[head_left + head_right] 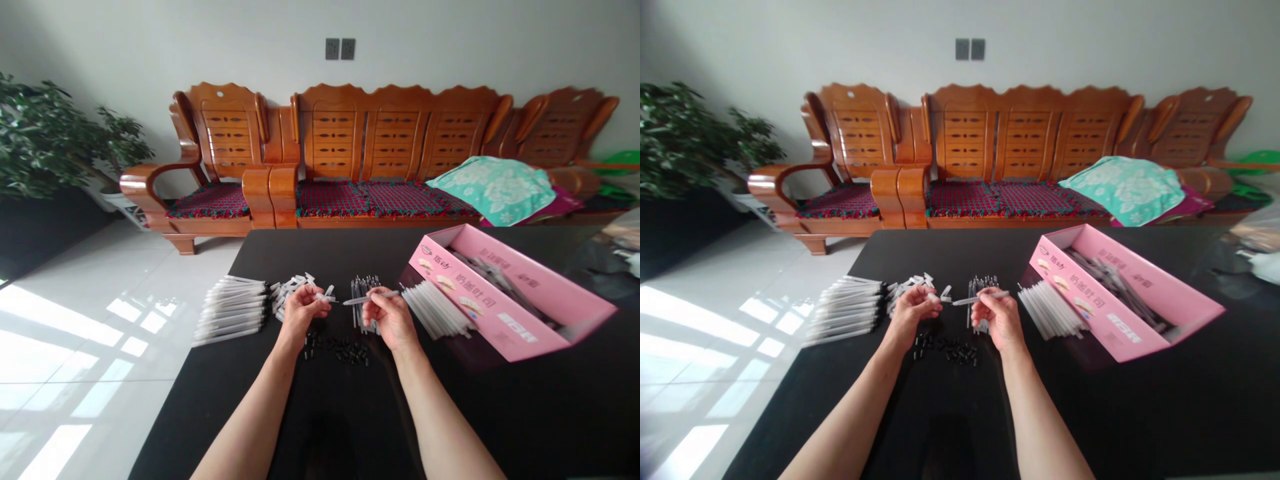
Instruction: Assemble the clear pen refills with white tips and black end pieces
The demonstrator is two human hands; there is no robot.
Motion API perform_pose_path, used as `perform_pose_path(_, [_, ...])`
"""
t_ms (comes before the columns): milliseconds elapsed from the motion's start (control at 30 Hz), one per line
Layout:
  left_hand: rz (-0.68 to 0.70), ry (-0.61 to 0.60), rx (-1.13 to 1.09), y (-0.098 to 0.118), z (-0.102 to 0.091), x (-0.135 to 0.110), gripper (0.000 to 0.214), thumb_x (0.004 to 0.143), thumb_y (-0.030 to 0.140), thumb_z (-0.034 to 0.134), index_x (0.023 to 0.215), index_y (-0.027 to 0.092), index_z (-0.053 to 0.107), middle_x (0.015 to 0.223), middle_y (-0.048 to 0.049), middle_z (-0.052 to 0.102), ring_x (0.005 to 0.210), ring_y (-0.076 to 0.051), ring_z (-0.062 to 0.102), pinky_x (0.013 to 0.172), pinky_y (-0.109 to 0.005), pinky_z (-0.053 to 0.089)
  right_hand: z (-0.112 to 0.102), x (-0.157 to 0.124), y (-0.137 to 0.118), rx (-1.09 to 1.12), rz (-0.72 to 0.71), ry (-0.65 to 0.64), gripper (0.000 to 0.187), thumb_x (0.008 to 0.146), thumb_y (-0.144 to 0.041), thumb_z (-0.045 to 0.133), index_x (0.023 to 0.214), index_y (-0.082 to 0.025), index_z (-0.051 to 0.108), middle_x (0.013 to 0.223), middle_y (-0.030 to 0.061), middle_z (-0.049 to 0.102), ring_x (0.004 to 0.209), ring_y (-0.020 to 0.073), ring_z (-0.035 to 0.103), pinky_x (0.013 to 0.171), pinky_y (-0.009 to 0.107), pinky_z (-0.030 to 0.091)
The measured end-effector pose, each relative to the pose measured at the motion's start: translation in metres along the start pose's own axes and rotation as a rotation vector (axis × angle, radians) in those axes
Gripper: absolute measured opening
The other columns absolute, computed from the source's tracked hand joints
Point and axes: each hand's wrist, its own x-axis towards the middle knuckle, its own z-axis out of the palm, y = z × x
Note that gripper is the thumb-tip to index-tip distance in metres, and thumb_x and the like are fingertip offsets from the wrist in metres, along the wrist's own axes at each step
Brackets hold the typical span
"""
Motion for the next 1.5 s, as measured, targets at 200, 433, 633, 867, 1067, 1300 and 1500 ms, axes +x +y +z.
perform_pose_path(200, [-0.065,-0.039,-0.088,0.000,0.006,-0.005,0.038,0.060,0.030,0.087,0.080,0.011,0.061,0.070,-0.0042,0.070,0.062,-0.014,0.068,0.055,-0.020,0.054,0.005,-0.002,-0.002,-0.030,0.000,0.002,0.018,0.075,-0.030,0.075,0.084,-0.016,0.067,0.065,0.0041,0.073,0.051,0.0172,0.067,0.044,0.027,0.056])
perform_pose_path(433, [-0.086,-0.064,-0.134,-0.006,0.010,-0.006,0.038,0.060,0.030,0.088,0.080,0.011,0.062,0.070,-0.0055,0.072,0.063,-0.015,0.069,0.059,-0.023,0.057,0.003,-0.001,0.001,-0.044,0.019,-0.015,0.017,0.076,-0.029,0.074,0.085,-0.016,0.067,0.064,0.0040,0.073,0.050,0.0183,0.067,0.044,0.028,0.057])
perform_pose_path(633, [-0.100,-0.082,-0.133,-0.010,0.015,-0.007,0.041,0.059,0.034,0.089,0.081,0.012,0.062,0.070,-0.0065,0.072,0.065,-0.016,0.070,0.061,-0.024,0.058,0.004,-0.003,0.001,-0.069,0.032,-0.025,0.017,0.076,-0.029,0.075,0.085,-0.016,0.068,0.065,0.0039,0.073,0.050,0.0186,0.068,0.044,0.028,0.057])
perform_pose_path(867, [-0.083,-0.144,-0.006,-0.009,0.015,-0.008,0.042,0.066,0.043,0.084,0.087,0.009,0.070,0.074,-0.0076,0.071,0.060,-0.013,0.067,0.055,-0.021,0.054,0.004,-0.002,0.001,-0.071,0.039,-0.031,0.019,0.076,-0.030,0.075,0.085,-0.015,0.069,0.066,0.0045,0.074,0.050,0.0182,0.068,0.044,0.028,0.057])
perform_pose_path(1067, [-0.019,-0.150,0.049,-0.010,0.021,-0.012,0.039,0.069,0.045,0.080,0.080,0.012,0.064,0.064,-0.0019,0.064,0.049,-0.009,0.057,0.044,-0.019,0.046,0.004,-0.002,0.002,-0.058,0.059,0.001,0.020,0.074,-0.031,0.077,0.082,-0.014,0.070,0.063,0.0048,0.073,0.046,0.0174,0.067,0.041,0.026,0.056])
perform_pose_path(1300, [0.192,-0.115,0.247,-0.017,0.035,-0.023,0.028,0.081,0.044,0.068,0.085,0.017,0.064,0.060,0.0006,0.060,0.048,-0.011,0.054,0.044,-0.020,0.042,-0.007,0.002,0.003,0.030,0.146,0.049,0.017,0.072,-0.027,0.077,0.078,-0.012,0.072,0.057,0.0040,0.072,0.042,0.0156,0.066,0.036,0.021,0.054])
perform_pose_path(1500, [0.331,-0.075,0.470,-0.011,0.035,-0.030,0.017,0.085,0.036,0.063,0.088,0.020,0.070,0.063,-0.0007,0.063,0.054,-0.013,0.059,0.052,-0.023,0.044,-0.009,0.003,0.006,0.071,0.185,0.046,0.013,0.073,-0.024,0.076,0.077,-0.013,0.071,0.055,0.0023,0.070,0.040,0.0144,0.064,0.034,0.020,0.052])
